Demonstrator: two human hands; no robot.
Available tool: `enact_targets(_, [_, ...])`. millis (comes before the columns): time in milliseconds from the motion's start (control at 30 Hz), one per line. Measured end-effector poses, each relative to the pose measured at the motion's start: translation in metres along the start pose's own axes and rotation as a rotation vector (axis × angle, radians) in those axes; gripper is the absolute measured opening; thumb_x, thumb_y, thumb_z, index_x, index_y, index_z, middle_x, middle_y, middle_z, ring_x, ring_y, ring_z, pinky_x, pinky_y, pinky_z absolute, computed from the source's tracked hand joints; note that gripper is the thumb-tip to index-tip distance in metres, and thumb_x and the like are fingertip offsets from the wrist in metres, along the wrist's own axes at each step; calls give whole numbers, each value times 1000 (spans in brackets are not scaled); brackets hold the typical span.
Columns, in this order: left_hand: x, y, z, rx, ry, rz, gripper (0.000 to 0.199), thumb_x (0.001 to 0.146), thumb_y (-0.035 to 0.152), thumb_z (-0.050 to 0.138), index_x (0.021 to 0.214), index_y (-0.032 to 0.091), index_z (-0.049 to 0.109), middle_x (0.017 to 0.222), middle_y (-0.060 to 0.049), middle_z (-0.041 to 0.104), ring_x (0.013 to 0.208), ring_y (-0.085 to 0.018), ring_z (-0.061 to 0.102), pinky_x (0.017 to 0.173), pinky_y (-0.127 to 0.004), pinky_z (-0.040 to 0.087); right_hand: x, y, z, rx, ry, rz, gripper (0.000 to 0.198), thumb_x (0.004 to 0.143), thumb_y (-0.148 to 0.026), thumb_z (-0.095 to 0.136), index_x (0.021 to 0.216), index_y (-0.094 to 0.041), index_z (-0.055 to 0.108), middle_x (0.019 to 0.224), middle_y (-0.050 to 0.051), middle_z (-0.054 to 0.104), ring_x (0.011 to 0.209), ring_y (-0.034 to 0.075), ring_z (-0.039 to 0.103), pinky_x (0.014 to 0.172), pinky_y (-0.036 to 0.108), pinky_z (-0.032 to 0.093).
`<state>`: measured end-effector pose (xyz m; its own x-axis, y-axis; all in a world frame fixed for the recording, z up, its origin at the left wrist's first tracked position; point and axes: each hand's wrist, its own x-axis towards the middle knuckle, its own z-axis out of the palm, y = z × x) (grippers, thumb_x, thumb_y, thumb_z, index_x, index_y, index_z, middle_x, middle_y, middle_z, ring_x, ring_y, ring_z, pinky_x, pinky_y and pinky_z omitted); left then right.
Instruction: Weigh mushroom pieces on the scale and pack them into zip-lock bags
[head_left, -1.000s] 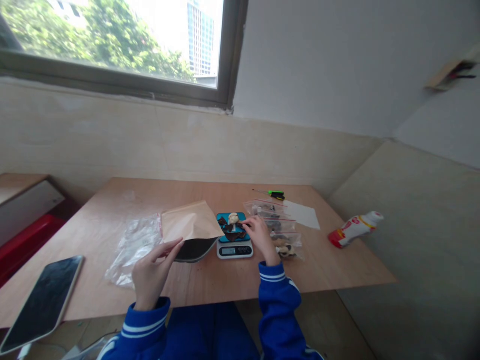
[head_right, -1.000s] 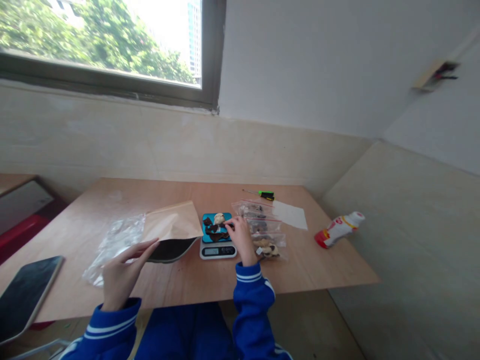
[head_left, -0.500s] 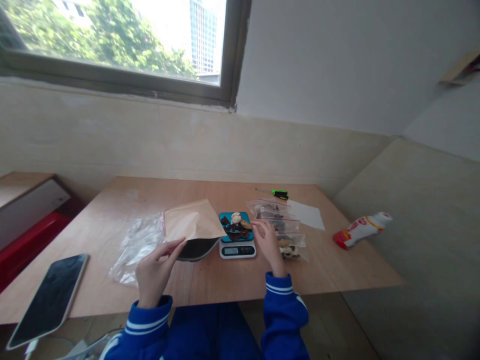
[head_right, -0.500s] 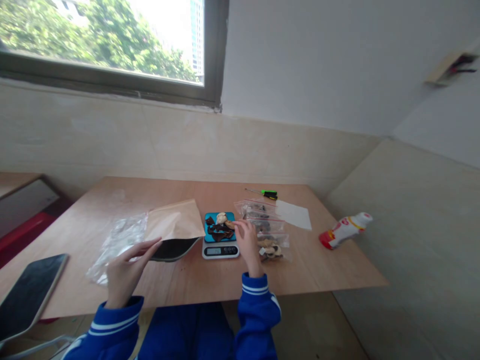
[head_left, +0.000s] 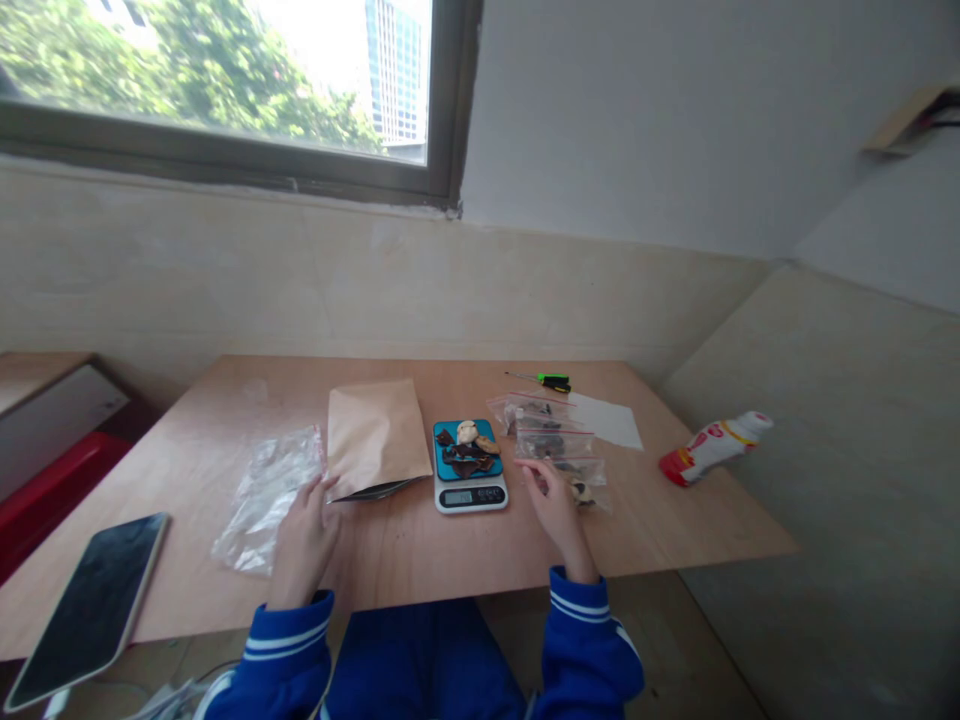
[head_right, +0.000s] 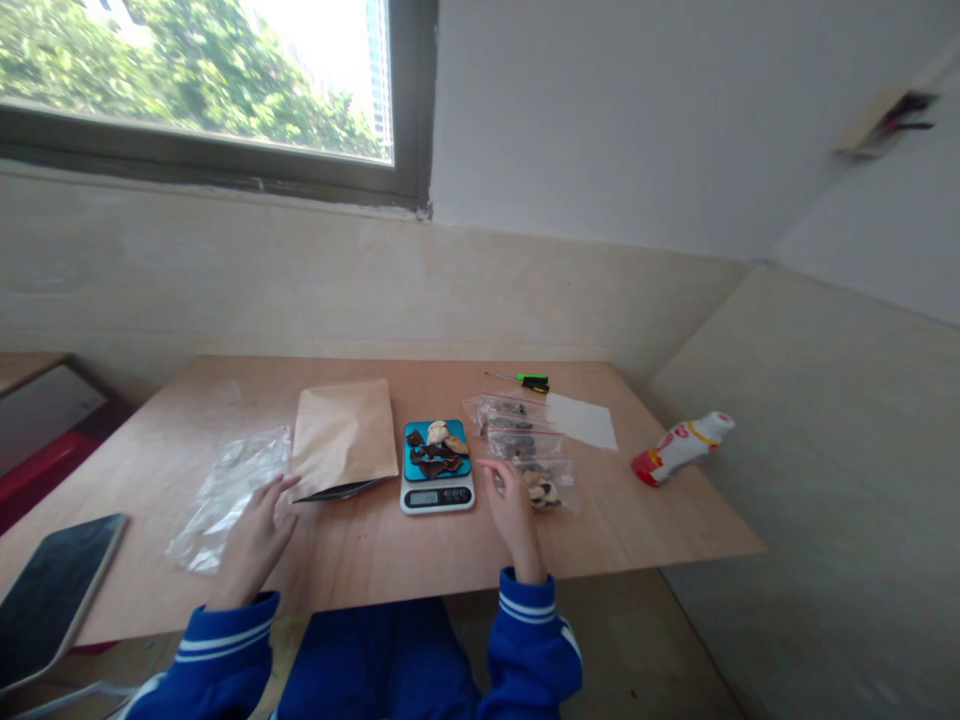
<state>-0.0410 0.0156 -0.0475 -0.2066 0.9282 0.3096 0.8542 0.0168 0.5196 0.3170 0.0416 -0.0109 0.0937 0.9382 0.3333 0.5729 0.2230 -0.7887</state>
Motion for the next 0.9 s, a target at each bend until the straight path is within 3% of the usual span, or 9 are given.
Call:
enact_targets(100, [-11, -23, -8, 219, -99, -200, 47, 78, 34, 44, 115, 9, 58, 99, -19, 62, 93, -33, 63, 83, -46, 50, -1, 1, 0, 0, -3, 13, 28, 89, -33, 45, 96, -18, 68, 102, 11, 68, 96, 24, 61, 79, 37, 50])
enact_targets(167, [-17, -36, -11, 245, -194, -234, 44, 75, 37, 48, 106, 9, 61, 87, -15, 62, 90, -33, 62, 81, -44, 50, 0, 2, 0, 6, -12, 17, 29, 90, -33, 44, 97, -18, 67, 102, 10, 68, 96, 23, 61, 80, 37, 50])
enact_targets(367, [-14, -50, -14, 118, -173, -276, 28, 73, 34, 46, 83, 16, 64, 79, -10, 59, 79, -27, 62, 74, -38, 49, 0, 1, 5, 37, -41, 30, 30, 90, -34, 44, 97, -17, 67, 102, 11, 69, 96, 23, 62, 80, 35, 49])
enact_targets(567, [-8, -49, -22, -72, -178, -413, 17, 65, 32, 51, 67, 19, 63, 66, -7, 63, 69, -26, 62, 62, -35, 47, -1, -4, 0, 25, -37, 32, 30, 90, -35, 44, 98, -18, 68, 102, 10, 69, 95, 23, 62, 80, 35, 50])
enact_targets(700, [-5, -30, -36, -93, 23, -457, 21, 69, 37, 53, 73, 20, 64, 66, -6, 65, 67, -26, 63, 61, -35, 46, -1, -11, -4, 36, -21, 34, 29, 90, -35, 46, 98, -18, 68, 103, 10, 69, 96, 23, 62, 81, 35, 50])
enact_targets(833, [1, 15, -47, -190, 234, -366, 28, 74, 43, 55, 84, 19, 64, 72, -4, 65, 63, -20, 62, 63, -33, 47, -1, -35, 6, 160, -76, 25, 29, 91, -37, 46, 99, -19, 66, 106, 9, 69, 101, 23, 62, 83, 35, 49])
enact_targets(900, [2, 43, -46, -284, 279, -236, 28, 77, 43, 57, 87, 19, 64, 73, -3, 65, 64, -18, 61, 64, -31, 48, -3, -54, 19, 253, -126, 45, 30, 92, -39, 45, 105, -20, 64, 105, 8, 69, 99, 22, 63, 84, 34, 49])
